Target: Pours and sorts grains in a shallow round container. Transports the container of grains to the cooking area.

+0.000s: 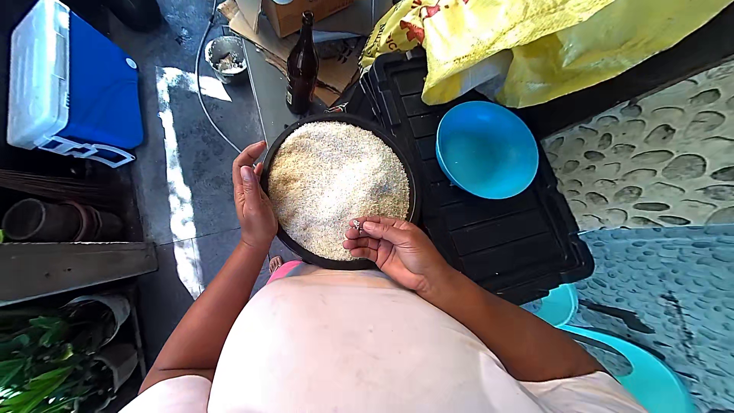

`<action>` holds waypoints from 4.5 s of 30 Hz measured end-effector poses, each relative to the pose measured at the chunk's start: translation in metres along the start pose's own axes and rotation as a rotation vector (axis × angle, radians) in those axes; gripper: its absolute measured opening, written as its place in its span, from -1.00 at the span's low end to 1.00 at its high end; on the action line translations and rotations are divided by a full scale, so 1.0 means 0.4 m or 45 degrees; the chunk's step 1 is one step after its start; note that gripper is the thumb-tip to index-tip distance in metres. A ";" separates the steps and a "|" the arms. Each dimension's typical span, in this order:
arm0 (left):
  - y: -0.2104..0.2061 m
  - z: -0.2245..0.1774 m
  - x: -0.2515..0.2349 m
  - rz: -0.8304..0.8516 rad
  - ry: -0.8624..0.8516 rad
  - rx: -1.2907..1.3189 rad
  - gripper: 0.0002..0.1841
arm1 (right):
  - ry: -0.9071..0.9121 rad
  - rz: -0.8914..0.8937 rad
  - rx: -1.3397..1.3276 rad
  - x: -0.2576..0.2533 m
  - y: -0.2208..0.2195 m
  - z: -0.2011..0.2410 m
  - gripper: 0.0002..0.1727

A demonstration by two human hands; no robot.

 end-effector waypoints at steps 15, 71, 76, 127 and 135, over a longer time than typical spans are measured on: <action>0.006 0.004 -0.001 -0.001 -0.045 0.004 -0.49 | 0.021 0.053 0.093 -0.002 -0.020 -0.012 -0.81; -0.086 0.023 0.022 0.468 -0.026 -0.635 -0.43 | 1.412 0.024 2.000 -0.019 -0.047 0.228 -0.69; -0.115 0.031 0.034 0.662 0.042 -0.809 -0.45 | 0.976 -0.044 1.958 -0.088 -0.001 0.154 -0.32; -0.125 0.015 -0.009 0.630 0.164 -0.470 -0.39 | 1.533 -0.227 1.789 -0.129 -0.029 0.313 -0.72; -0.082 0.041 -0.004 0.471 0.060 -0.426 -0.41 | 1.427 -0.071 1.800 -0.198 -0.069 0.224 -0.58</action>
Point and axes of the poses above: each hand's wrist, its own x-axis away from the middle knuckle, its own y-axis out of the back of the hand, z = x × y, the point moved 9 cm from there along -x, towards the middle knuckle, and after that the axes turned 14 degrees about -z, right-handed, at the moved point
